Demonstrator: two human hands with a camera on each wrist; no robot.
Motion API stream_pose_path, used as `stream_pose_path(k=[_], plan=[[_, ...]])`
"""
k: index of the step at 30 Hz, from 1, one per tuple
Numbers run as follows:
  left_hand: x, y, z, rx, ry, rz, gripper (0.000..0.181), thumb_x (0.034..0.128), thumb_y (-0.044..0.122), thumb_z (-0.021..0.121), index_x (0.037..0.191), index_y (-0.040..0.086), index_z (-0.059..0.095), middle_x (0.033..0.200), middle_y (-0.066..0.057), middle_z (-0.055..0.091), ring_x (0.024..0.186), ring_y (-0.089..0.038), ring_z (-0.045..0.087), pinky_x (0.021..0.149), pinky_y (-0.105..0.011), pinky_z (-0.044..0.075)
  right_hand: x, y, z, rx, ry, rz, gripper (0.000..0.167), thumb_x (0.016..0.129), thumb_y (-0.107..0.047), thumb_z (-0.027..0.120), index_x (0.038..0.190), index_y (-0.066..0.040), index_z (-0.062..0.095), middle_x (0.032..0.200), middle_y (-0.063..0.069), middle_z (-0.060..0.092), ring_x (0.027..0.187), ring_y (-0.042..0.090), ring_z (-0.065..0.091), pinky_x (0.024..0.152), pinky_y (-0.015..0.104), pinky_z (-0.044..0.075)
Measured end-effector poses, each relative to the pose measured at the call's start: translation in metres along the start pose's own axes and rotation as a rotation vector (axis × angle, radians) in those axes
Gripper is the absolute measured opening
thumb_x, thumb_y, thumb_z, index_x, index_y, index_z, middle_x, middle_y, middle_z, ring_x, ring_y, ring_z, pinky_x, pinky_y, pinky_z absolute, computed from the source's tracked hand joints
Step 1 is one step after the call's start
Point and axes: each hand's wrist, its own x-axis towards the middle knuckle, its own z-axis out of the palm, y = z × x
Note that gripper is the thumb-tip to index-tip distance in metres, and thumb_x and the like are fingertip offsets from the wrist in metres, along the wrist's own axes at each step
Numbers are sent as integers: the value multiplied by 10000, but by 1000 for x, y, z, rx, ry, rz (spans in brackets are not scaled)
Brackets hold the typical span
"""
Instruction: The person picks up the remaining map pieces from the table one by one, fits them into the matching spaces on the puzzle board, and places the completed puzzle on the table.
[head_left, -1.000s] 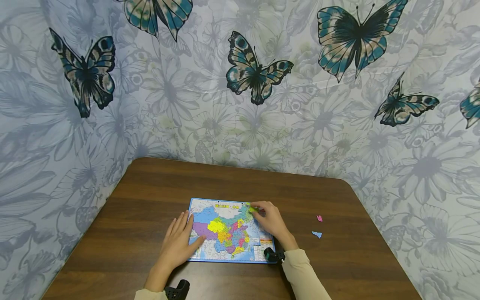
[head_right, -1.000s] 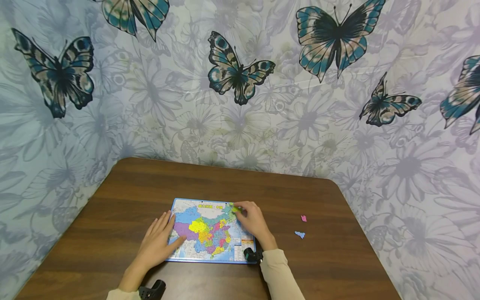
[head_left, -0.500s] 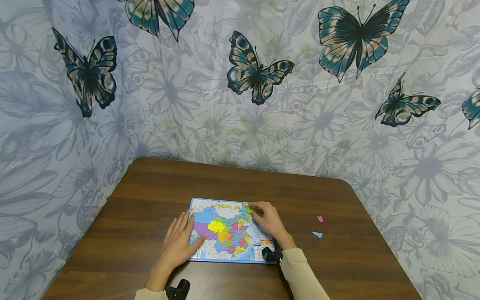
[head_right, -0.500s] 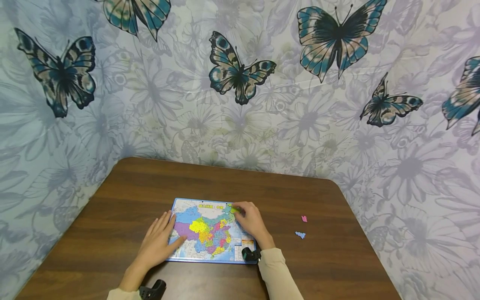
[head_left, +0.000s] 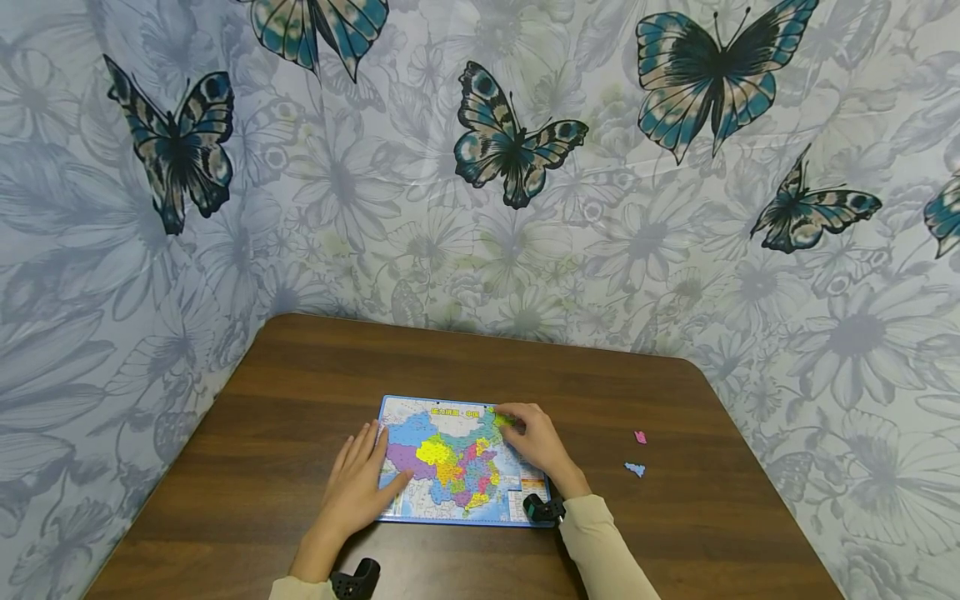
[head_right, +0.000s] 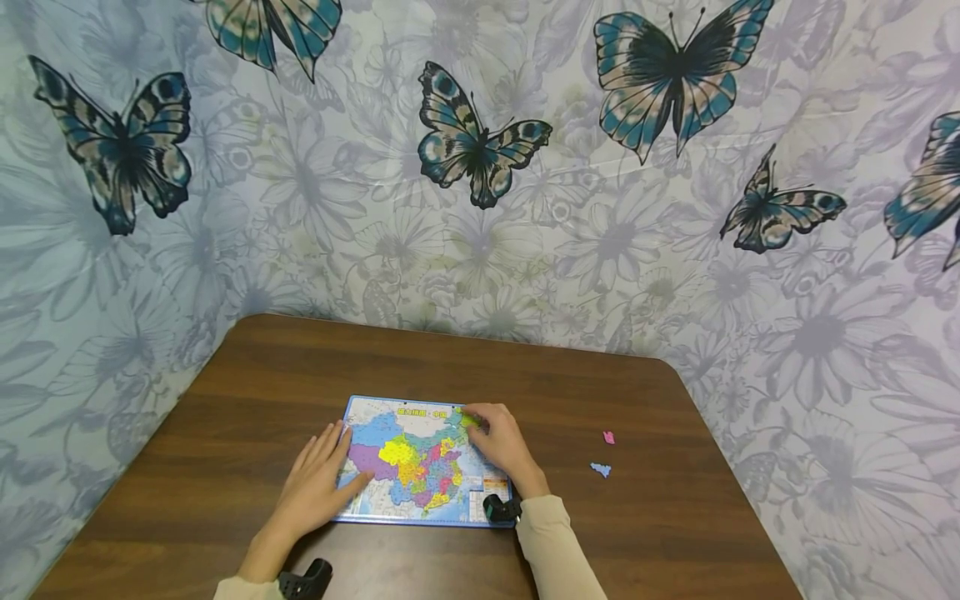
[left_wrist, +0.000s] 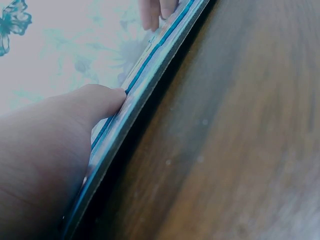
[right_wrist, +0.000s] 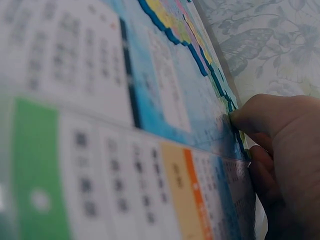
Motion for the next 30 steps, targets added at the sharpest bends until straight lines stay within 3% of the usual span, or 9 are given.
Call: stream_pose_path(k=[4,8,22,30], plan=[[0,0,0,4,1,1,866,959,537,644,1530,-72,414,1642,-280,301,1543,-453,247,1255,-607,142,0,0,-1,-23,-44,-50,296,989,-126,697,1282,-130,739,1369,59,676,1221,279,578,906,447,557],[-1,0,1,6,3,3,866,959,538,645,1530,-71,416,1641,-279,306,1542,-453,250,1255,-607,146,0,-2,-2,-22,-76,-51,296,998,-137,685,1290,-127,736,1403,63,655,1280,306,546,949,483,546],[0,1,0,5,2,3,860,956,527,656,1525,-74,422,1641,-280,304,1540,-454,254,1253,-608,145,1,1,-2,-80,-104,-87,307,1003,-141,680,1305,-116,727,1389,70,655,1277,308,552,996,518,515],[0,2,-1,2,0,1,860,960,526,652,1528,-74,415,1643,-279,300,1541,-456,251,1254,-609,143,-1,2,-2,-22,-79,-61,328,993,-149,698,1321,-131,713,1394,48,661,1240,267,567,947,479,536]])
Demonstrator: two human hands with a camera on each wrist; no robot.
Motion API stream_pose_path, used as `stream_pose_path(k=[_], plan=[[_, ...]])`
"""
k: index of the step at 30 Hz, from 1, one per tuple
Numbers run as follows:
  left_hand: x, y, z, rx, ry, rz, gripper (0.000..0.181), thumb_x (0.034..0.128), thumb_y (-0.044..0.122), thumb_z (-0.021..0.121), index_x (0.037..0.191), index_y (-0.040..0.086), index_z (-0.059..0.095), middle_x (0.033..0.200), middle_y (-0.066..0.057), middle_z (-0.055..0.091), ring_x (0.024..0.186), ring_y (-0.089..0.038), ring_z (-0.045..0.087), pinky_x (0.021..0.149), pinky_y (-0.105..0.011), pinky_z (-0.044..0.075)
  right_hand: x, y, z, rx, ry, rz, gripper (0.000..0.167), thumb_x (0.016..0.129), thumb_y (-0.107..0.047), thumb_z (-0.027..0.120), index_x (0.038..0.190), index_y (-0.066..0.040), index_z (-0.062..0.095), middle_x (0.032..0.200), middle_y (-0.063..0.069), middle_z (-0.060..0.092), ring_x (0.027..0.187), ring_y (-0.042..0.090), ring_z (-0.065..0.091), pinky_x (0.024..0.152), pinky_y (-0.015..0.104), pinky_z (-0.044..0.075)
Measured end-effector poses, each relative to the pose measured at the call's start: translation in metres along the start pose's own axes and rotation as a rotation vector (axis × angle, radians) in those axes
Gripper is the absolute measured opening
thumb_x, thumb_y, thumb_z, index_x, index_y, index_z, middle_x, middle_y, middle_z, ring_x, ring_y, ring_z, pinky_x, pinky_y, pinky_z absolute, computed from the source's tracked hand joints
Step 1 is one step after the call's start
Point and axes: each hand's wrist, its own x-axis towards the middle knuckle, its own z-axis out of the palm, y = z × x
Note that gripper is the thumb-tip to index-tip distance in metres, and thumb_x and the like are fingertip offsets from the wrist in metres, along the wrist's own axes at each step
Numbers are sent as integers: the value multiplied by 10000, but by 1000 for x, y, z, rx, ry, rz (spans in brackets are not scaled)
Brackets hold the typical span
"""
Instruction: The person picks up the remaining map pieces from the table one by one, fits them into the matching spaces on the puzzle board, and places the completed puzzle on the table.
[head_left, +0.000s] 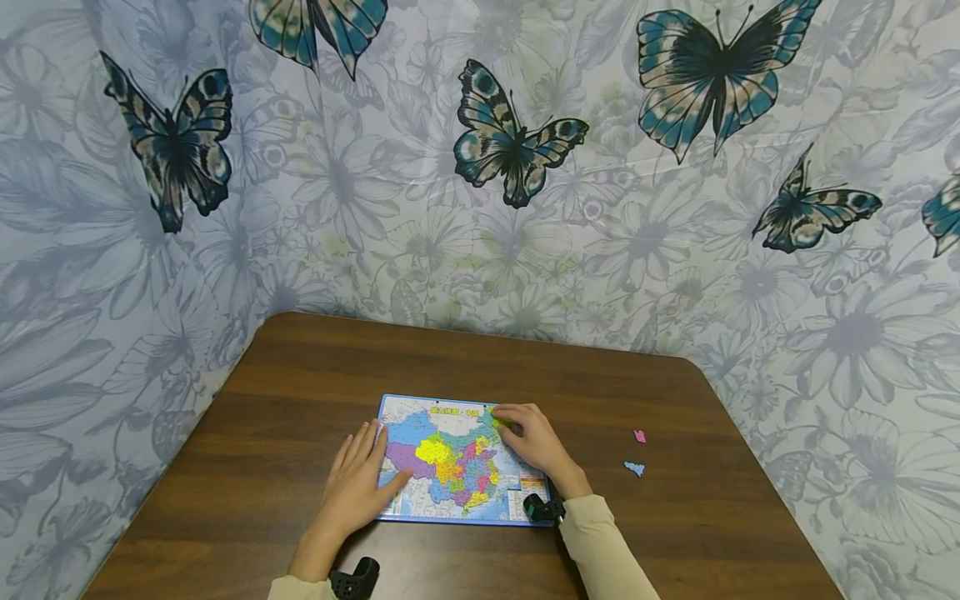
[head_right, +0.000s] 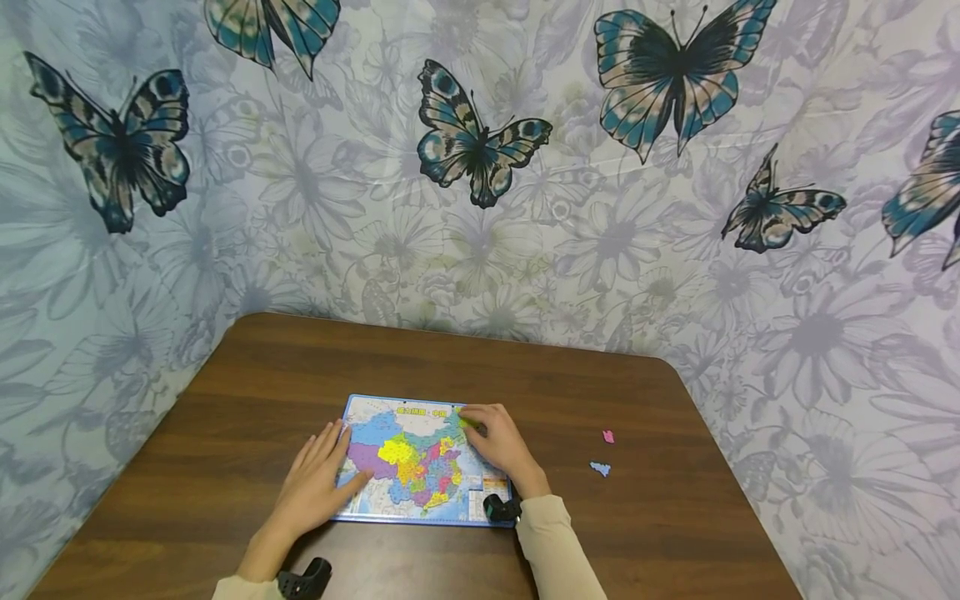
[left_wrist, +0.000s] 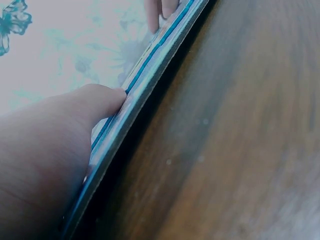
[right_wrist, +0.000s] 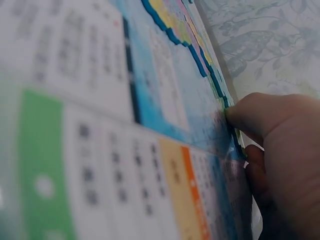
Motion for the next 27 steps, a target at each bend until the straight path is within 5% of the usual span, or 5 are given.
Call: stream_pose_path(k=[8,27], plan=[[0,0,0,-4,-2,0,857,960,526,654,1527,-72,419,1643,-278,299,1541,-455,250,1254,-606,141,-2,0,-1,63,-5,59,388,980,-162,713,1367,-162,679,1341,11,686,1144,203,564,915,444,503],[0,1,-1,3,-5,-3,862,963,531,649,1529,-76,413,1644,-281,295,1541,-456,249,1252,-615,137,-9,1,-7,24,31,21,372,965,-133,726,1336,-146,696,1353,23,683,1178,224,598,952,463,541]])
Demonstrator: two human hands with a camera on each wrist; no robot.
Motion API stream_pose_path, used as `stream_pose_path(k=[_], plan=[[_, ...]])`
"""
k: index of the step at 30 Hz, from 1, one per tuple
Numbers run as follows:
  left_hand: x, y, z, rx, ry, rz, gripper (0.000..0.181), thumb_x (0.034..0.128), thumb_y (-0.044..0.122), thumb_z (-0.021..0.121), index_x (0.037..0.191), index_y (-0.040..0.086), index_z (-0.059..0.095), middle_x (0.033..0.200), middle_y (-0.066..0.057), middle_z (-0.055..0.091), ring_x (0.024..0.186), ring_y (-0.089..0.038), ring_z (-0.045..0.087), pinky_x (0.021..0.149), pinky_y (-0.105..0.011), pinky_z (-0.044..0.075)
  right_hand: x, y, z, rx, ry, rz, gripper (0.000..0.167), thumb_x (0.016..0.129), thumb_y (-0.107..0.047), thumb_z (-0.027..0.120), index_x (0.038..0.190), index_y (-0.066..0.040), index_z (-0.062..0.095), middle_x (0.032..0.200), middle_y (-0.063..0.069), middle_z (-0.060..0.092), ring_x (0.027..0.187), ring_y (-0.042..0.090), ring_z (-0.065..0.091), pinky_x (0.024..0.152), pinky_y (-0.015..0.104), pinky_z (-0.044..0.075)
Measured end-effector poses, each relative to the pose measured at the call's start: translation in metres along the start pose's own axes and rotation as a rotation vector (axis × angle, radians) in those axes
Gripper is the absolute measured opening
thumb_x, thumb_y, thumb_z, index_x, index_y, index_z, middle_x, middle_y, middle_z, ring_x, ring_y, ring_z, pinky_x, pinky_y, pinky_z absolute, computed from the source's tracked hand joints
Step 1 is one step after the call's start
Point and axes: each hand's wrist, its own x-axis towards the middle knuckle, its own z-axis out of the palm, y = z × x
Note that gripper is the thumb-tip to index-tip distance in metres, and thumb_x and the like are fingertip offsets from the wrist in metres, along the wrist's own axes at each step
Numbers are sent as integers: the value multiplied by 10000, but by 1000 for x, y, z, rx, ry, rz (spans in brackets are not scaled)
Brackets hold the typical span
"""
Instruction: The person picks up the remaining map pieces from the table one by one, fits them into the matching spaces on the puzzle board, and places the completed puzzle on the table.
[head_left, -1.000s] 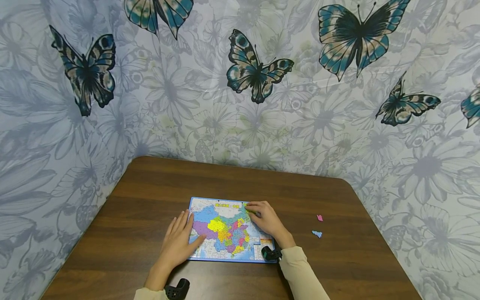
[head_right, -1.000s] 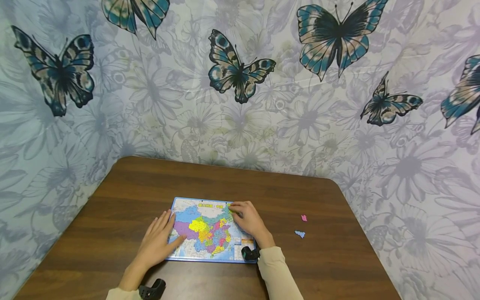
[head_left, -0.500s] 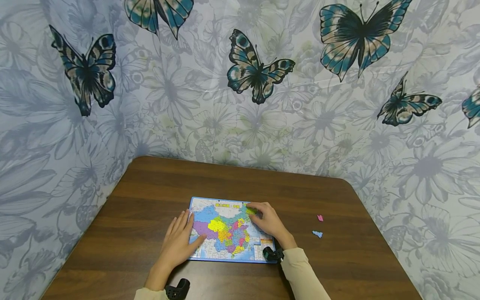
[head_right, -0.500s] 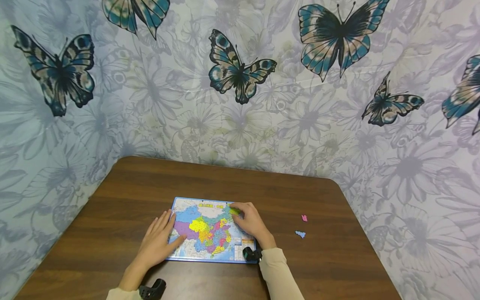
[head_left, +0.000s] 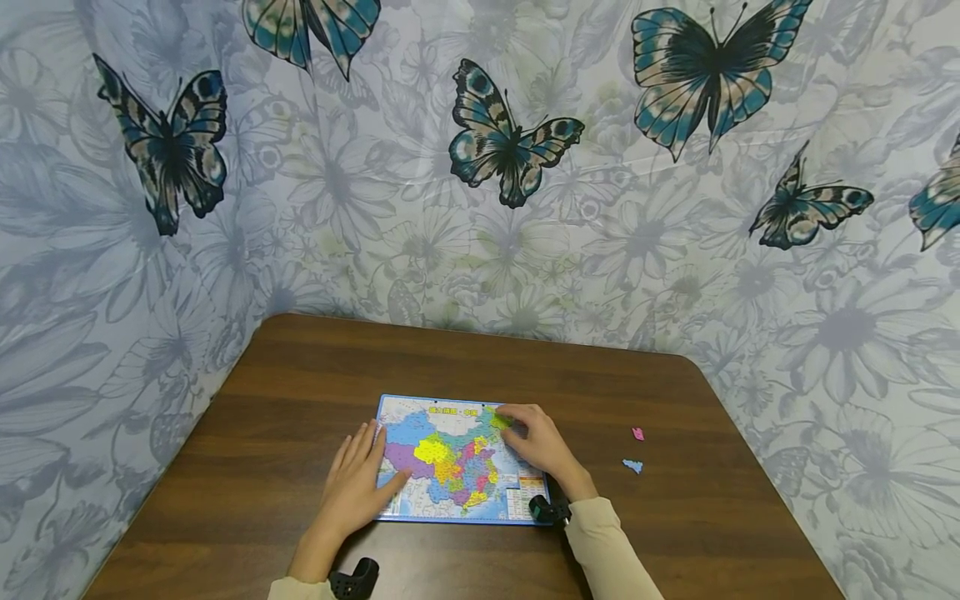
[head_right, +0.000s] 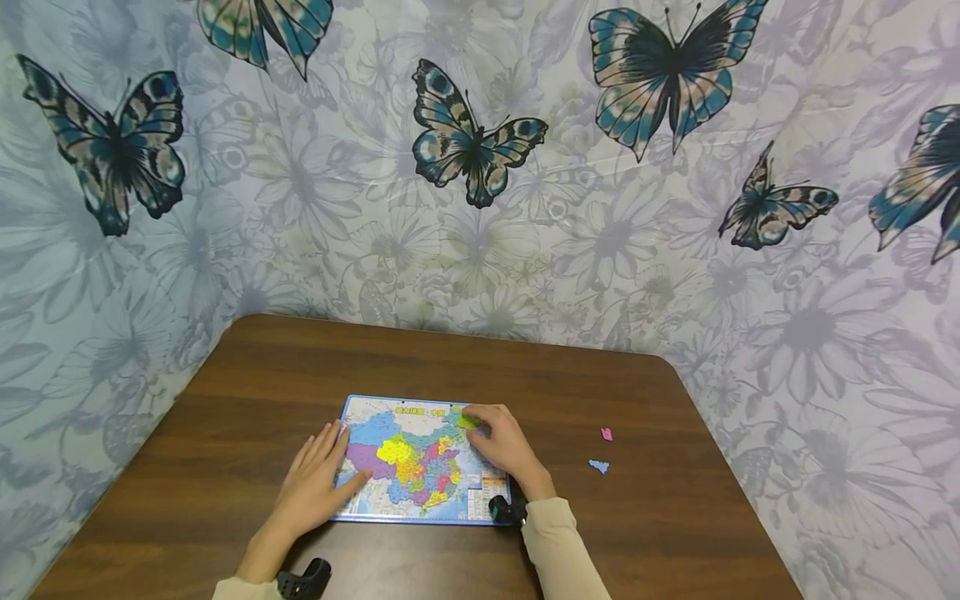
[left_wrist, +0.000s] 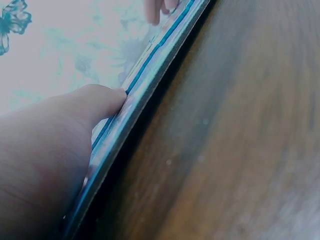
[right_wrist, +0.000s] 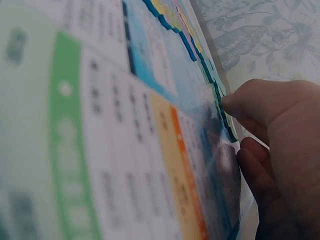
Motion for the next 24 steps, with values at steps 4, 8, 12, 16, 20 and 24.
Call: stream_pose_path(k=[4,8,12,16,20,24], plan=[[0,-1,1,5,-4,-3,871,961,539,646,1532,-74,408,1646,-279,290,1543,-455,244,1255,-614,135,-5,0,-4,-1,30,12,367,961,-118,731,1325,-154,699,1337,38,686,1181,246,614,951,474,558],[1,-3,3,6,-7,-3,875,962,546,643,1534,-73,407,1649,-277,285,1546,-452,240,1257,-610,128,-11,2,-9,1,60,10,372,951,-112,739,1319,-148,703,1341,53,687,1197,281,618,956,506,553],[0,-3,3,1,-5,-2,873,961,545,644,1530,-75,412,1647,-279,290,1543,-455,244,1256,-612,130,-16,5,-14,-21,92,9,380,936,-103,751,1311,-153,708,1321,49,700,1167,267,623,940,492,550],[1,-2,2,-2,0,1,871,959,543,645,1527,-76,416,1645,-279,295,1541,-457,249,1254,-613,131,-23,8,-19,-49,120,11,380,923,-87,760,1294,-155,714,1287,49,710,1075,229,615,877,444,544],[1,-2,2,-5,4,3,871,958,543,646,1528,-75,417,1646,-277,295,1541,-455,250,1255,-609,129,-30,9,-24,-49,140,29,383,912,-60,769,1283,-139,718,1295,72,706,1089,238,633,893,448,569],[1,-2,2,-8,4,4,867,957,531,653,1527,-77,415,1645,-280,293,1539,-459,250,1253,-611,129,-37,10,-29,-50,146,53,388,907,-42,774,1282,-120,717,1299,76,704,1126,257,642,921,463,583]])
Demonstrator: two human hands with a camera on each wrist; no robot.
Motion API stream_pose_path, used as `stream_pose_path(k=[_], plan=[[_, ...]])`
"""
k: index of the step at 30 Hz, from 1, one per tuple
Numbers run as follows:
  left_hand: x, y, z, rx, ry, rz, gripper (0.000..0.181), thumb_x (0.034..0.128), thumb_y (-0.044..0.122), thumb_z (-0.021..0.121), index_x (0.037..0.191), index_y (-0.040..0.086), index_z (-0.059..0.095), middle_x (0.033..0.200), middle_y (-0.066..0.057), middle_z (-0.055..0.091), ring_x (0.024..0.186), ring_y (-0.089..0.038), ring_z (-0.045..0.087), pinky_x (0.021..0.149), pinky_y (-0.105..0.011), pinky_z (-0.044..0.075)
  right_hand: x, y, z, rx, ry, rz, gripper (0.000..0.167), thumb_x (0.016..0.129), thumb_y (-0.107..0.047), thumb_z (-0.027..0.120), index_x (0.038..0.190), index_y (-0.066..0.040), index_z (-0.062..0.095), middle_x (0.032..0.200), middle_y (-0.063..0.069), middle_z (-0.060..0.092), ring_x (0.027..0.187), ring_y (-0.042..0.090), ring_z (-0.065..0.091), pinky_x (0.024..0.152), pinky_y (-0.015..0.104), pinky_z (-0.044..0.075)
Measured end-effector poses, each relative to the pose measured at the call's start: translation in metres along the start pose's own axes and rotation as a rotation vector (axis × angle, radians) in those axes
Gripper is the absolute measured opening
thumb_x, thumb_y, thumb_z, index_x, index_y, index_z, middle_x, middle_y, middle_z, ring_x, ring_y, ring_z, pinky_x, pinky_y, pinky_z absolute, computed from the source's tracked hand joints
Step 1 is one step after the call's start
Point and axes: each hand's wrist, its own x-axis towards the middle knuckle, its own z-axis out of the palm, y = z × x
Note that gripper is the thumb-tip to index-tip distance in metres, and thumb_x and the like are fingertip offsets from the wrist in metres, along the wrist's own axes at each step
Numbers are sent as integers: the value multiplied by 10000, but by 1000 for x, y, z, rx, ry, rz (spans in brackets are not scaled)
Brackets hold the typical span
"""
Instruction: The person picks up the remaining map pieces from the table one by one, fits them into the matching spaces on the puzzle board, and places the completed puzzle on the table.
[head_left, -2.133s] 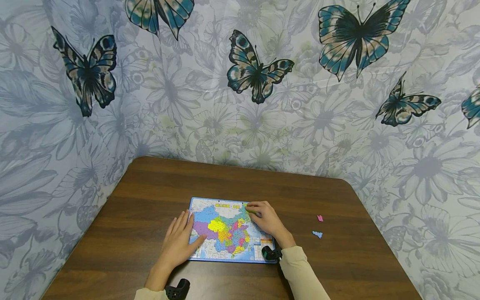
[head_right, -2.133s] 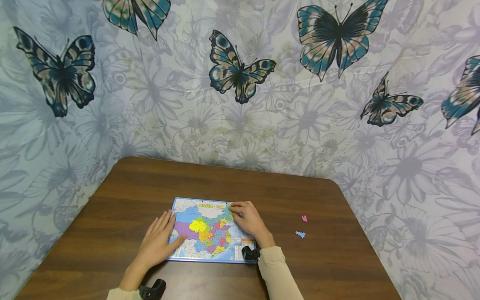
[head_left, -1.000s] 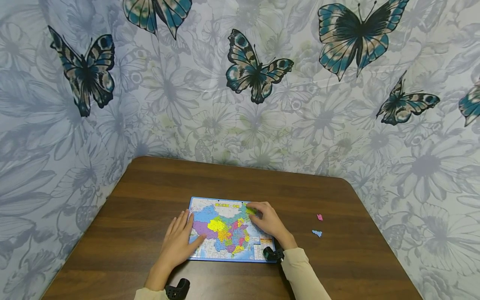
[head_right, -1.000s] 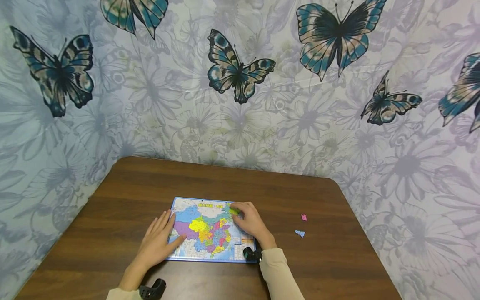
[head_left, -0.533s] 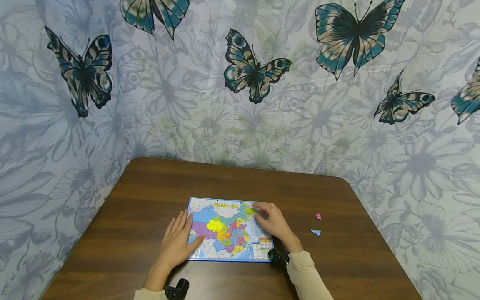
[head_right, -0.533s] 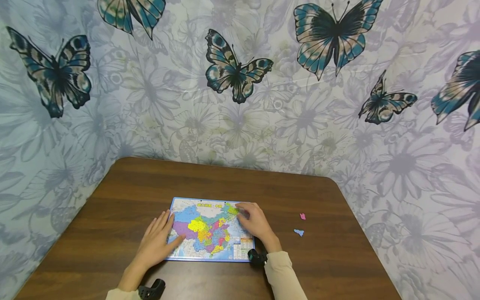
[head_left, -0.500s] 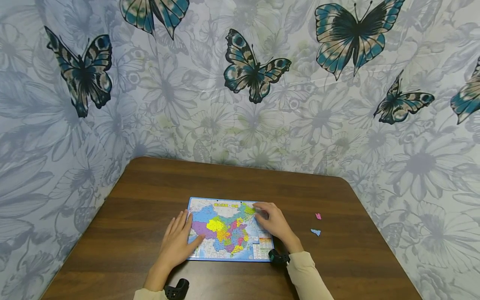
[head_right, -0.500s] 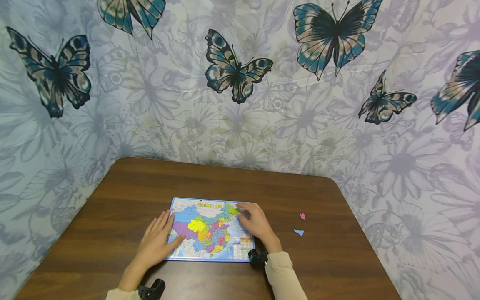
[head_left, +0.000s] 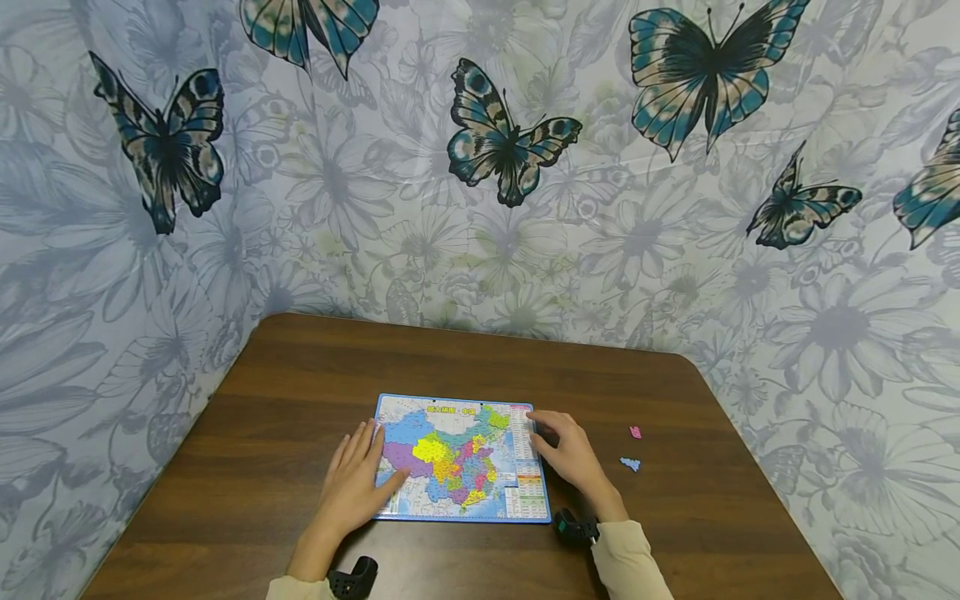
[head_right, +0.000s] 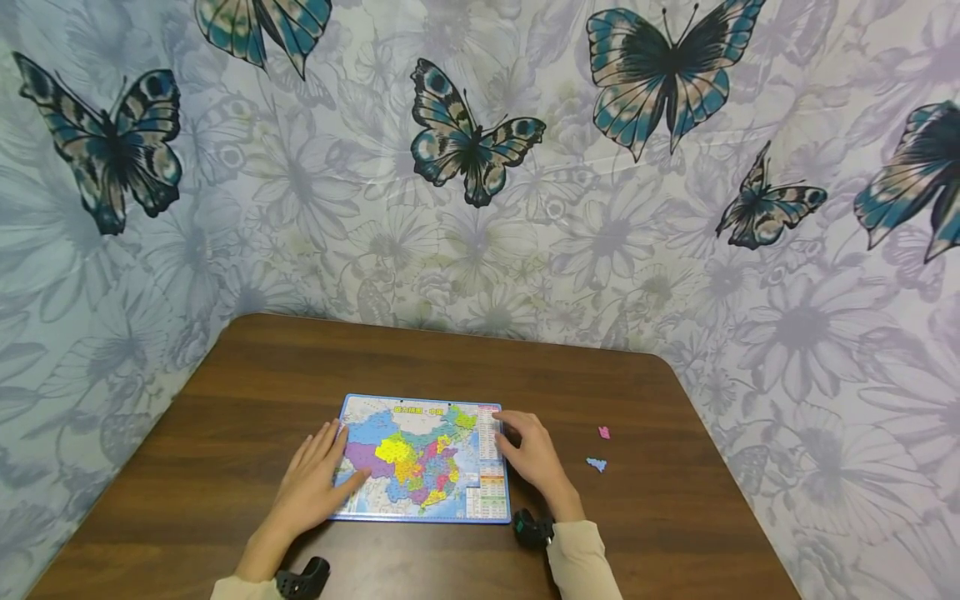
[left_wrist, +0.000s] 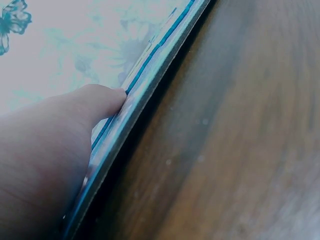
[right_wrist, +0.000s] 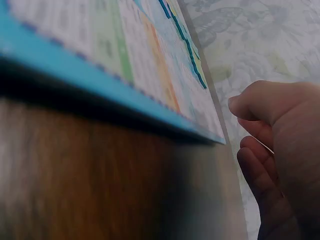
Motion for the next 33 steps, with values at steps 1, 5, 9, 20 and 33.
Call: stream_pose_path(k=[1,5,9,20,33], plan=[[0,0,0,-1,0,0,866,957,527,655,1528,-78,413,1644,-281,292,1539,-460,249,1253,-613,130,-1,1,-1,-2,1,1,386,909,-43,773,1283,-115,716,1299,73,704,1135,258,639,927,462,585],[-1,0,0,-2,1,0,867,957,519,659,1528,-83,408,1644,-285,289,1539,-463,247,1251,-618,132,-8,4,-7,-4,19,-10,367,913,-39,767,1273,-89,716,1296,76,707,1167,269,632,938,455,589],[-1,0,0,0,0,-1,868,958,522,655,1527,-85,408,1644,-286,287,1539,-463,247,1252,-617,133,-15,9,-11,-26,57,-34,363,899,-30,777,1254,-86,722,1278,95,713,1161,289,640,914,457,599],[-1,0,0,9,0,-4,871,956,532,652,1528,-79,411,1643,-280,295,1541,-459,246,1254,-612,139,-34,20,-27,-76,103,-5,368,888,-27,785,1247,-82,727,1275,90,719,1149,298,644,909,493,592],[0,-1,1,7,-3,-1,876,957,538,647,1528,-82,408,1644,-281,292,1541,-461,243,1255,-613,134,-58,40,-49,-161,196,9,374,860,12,792,1225,-38,728,1234,131,734,1078,320,648,851,531,579]])
